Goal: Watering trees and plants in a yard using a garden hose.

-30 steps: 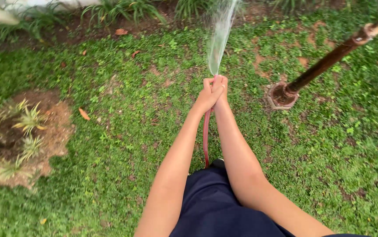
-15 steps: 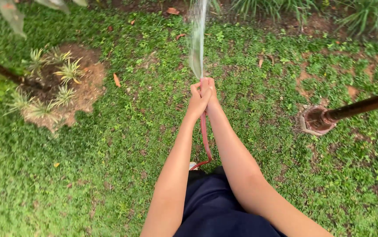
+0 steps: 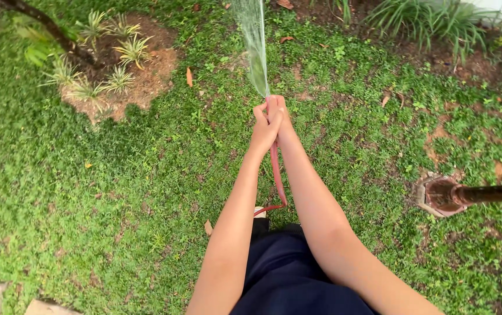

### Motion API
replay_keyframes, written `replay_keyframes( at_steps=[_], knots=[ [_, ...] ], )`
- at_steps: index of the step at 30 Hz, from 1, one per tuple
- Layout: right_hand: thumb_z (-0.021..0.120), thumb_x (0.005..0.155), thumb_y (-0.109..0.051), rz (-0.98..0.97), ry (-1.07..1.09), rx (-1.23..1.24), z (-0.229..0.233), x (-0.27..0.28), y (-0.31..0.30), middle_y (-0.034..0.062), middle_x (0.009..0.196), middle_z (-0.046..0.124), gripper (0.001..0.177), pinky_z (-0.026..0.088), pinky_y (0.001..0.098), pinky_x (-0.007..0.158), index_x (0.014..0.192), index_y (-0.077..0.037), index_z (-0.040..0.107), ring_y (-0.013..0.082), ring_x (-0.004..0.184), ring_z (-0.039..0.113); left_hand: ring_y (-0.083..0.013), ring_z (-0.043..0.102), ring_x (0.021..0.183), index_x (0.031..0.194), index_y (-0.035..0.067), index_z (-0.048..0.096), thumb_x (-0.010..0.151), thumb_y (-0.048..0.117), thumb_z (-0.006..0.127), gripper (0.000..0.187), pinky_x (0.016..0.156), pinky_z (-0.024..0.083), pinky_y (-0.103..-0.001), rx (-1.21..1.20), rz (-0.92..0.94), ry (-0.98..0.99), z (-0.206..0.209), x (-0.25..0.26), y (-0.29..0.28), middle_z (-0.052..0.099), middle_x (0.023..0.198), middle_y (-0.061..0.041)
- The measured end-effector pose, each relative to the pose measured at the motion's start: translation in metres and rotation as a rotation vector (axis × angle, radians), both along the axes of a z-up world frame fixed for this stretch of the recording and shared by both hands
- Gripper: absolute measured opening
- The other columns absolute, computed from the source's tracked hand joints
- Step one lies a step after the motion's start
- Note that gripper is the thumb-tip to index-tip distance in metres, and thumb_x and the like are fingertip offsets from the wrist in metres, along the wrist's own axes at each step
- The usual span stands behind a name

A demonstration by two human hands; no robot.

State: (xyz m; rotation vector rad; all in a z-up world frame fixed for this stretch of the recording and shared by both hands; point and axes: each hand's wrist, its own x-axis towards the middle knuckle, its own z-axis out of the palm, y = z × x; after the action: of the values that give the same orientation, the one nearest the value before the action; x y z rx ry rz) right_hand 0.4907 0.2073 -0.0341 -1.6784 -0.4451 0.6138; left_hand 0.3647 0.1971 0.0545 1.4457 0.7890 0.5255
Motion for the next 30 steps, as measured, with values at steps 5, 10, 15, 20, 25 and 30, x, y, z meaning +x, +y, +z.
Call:
replay_keyframes(
  at_steps=[5,10,15,20,25,30],
  knots=[
    [0.045,0.106,-0.036,0.035,0.096,0.046,-0.005,-0.004,0.009,0.0037,0.082,0.053,0.030,0.042,0.0336,0.052,0.122,-0.011,0.047,0.0130,0.062,0.047,-0.0357,0.073,0.095,0.145,0.010,0.030,0.086,0.054,0.059,0.080,0.079,0.058,-0.045,-0.041,0.004,0.022,0.039,-0.021,-0.003,0.066,0.118,-0.021],
    [0.042,0.107,-0.037,-0.033,0.066,0.123,-0.021,0.010,0.000,0.0016,0.087,0.054,0.029,0.046,0.0323,0.055,0.121,-0.011,0.047,0.0114,0.064,0.050,-0.0347,0.073,0.090,0.144,0.010,0.031,0.086,0.055,0.058,0.078,0.078,0.058,-0.044,-0.011,-0.052,0.074,0.033,-0.015,-0.008,0.069,0.113,-0.021],
    [0.042,0.110,-0.037,-0.142,-0.019,0.173,-0.040,0.039,-0.028,0.0032,0.090,0.054,0.030,0.048,0.0313,0.059,0.120,-0.009,0.050,0.0110,0.070,0.051,-0.0331,0.072,0.102,0.143,0.007,0.033,0.090,0.053,0.063,0.076,0.088,0.055,-0.043,0.073,-0.132,-0.045,0.019,0.005,-0.023,0.069,0.116,-0.023],
    [0.040,0.109,-0.035,-0.241,-0.036,0.243,-0.004,0.048,-0.072,0.0014,0.092,0.055,0.029,0.049,0.0290,0.059,0.116,-0.009,0.049,0.0098,0.071,0.052,-0.0338,0.071,0.105,0.146,0.008,0.032,0.089,0.051,0.062,0.077,0.089,0.056,-0.044,0.092,-0.260,-0.048,0.025,0.027,-0.044,0.066,0.119,-0.021],
    [0.040,0.109,-0.034,-0.377,-0.042,0.310,0.009,0.066,-0.113,0.0009,0.089,0.053,0.027,0.046,0.0271,0.056,0.114,-0.010,0.049,0.0087,0.068,0.049,-0.0345,0.071,0.109,0.145,0.007,0.035,0.091,0.048,0.065,0.074,0.095,0.054,-0.045,0.182,-0.337,-0.158,0.013,0.055,-0.073,0.067,0.121,-0.023],
    [0.040,0.110,-0.035,-0.475,0.002,0.324,0.020,0.070,-0.158,0.0013,0.086,0.050,0.026,0.043,0.0272,0.053,0.112,-0.010,0.047,0.0089,0.064,0.045,-0.0333,0.072,0.104,0.146,0.008,0.033,0.089,0.047,0.063,0.075,0.086,0.059,-0.044,0.102,-0.490,-0.117,0.035,0.059,-0.102,0.066,0.121,-0.022]
  ],
)
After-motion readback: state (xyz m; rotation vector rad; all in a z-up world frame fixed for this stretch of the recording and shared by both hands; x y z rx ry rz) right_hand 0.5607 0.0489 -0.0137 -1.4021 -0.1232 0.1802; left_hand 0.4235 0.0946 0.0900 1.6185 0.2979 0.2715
